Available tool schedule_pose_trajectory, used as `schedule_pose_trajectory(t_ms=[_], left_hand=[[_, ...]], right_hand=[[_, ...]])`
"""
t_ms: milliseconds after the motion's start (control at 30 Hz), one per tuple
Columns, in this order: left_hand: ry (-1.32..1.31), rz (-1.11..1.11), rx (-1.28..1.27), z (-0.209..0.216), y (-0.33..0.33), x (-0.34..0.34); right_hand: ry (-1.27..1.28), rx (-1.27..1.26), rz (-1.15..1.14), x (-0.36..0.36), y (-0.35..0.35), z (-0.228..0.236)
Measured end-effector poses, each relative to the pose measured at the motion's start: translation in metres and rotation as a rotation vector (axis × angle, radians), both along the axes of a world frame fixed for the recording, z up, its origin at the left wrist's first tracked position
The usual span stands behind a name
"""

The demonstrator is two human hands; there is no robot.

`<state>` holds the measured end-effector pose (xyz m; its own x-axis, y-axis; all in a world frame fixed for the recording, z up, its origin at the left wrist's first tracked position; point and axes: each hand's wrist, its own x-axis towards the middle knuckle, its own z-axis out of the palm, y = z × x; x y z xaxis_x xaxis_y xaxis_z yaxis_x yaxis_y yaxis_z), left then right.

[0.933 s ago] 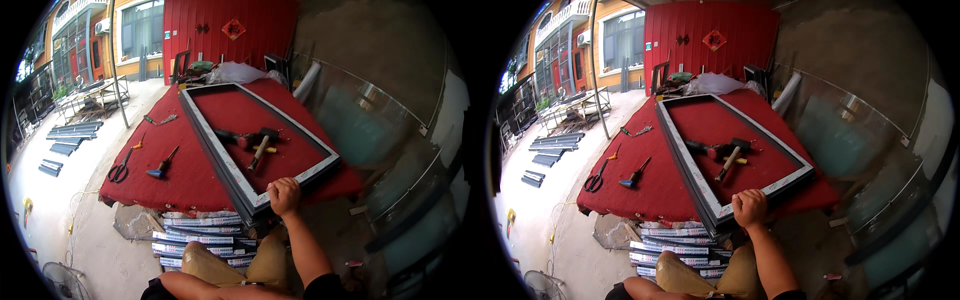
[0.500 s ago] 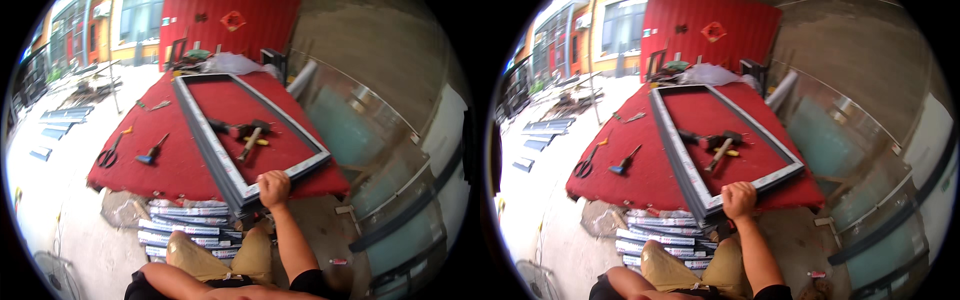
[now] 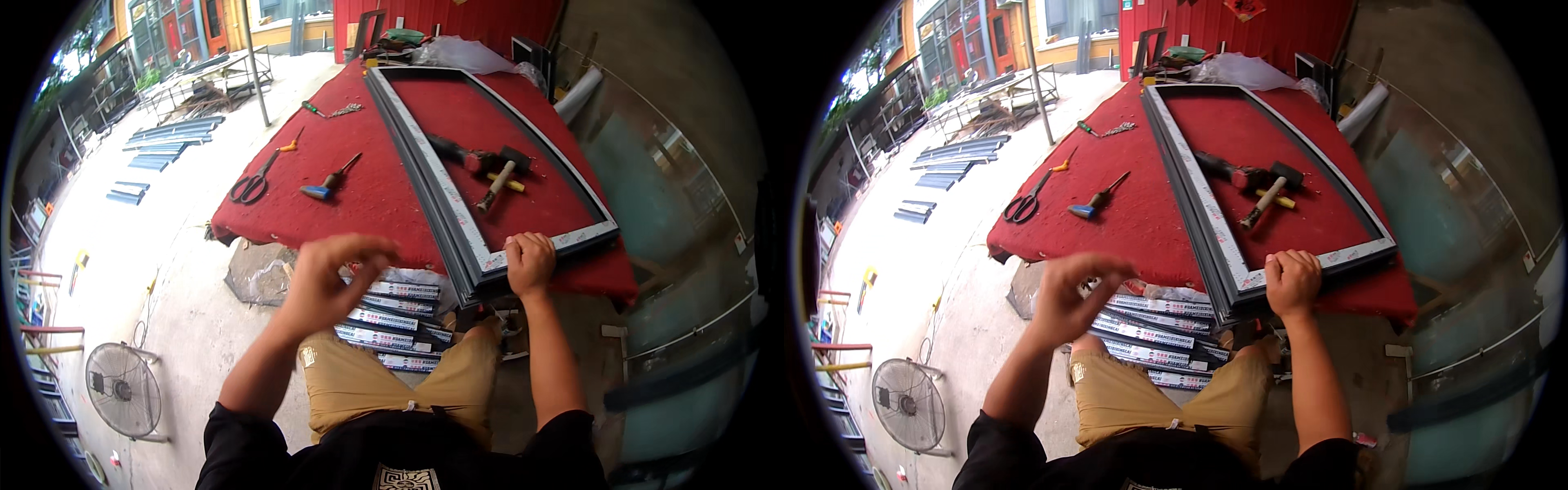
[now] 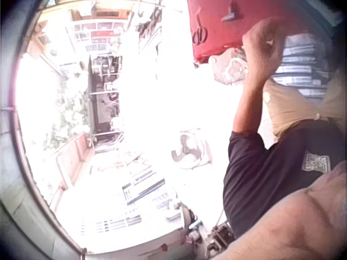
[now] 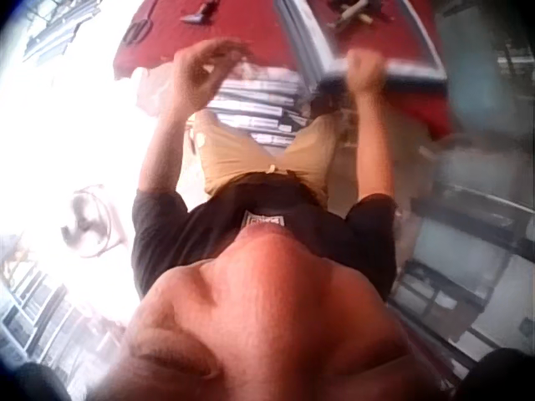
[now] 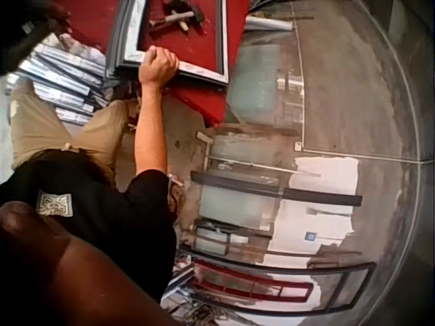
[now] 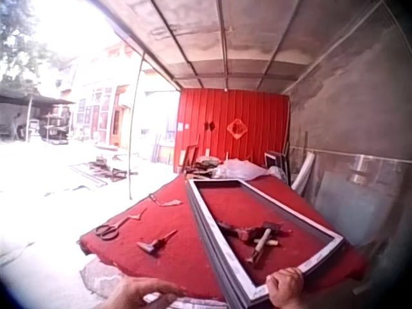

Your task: The person assembles a window frame by aligning metal profiles on a red workbench. They use a cordless drill to drive screws into the frame corners, securing the joints. The person also handles small hardware components and uses a hammer to adjust the frame alignment.

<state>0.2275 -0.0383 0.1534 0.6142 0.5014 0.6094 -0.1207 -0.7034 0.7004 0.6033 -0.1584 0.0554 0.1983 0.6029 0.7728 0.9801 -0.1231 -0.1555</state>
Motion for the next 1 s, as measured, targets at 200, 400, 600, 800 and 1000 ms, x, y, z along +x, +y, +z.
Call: schedule_pose_trajectory(t_ms=[200, 400, 600, 800, 1000], left_hand=[[0.182, 0.483, 0.071, -0.072, 0.156, -0.033], [0.485, 0.674, 0.202, -0.122, 0.263, -0.03], [0.489, 0.672, 0.232, -0.135, 0.266, -0.006], [0.641, 0.667, 0.12, -0.11, 0.252, -0.021], [0.734, 0.581, 0.044, -0.097, 0.265, -0.015]], right_hand=[[0.089, -0.076, 0.069, -0.034, 0.035, 0.067], [-0.271, -0.279, 0.362, -0.086, 0.197, 0.121], [-0.256, -0.686, 0.128, -0.077, 0.399, 0.094], [0.114, -0.759, 0.216, -0.087, 0.502, 0.037], [0.242, -0.383, 0.167, -0.066, 0.537, -0.041]])
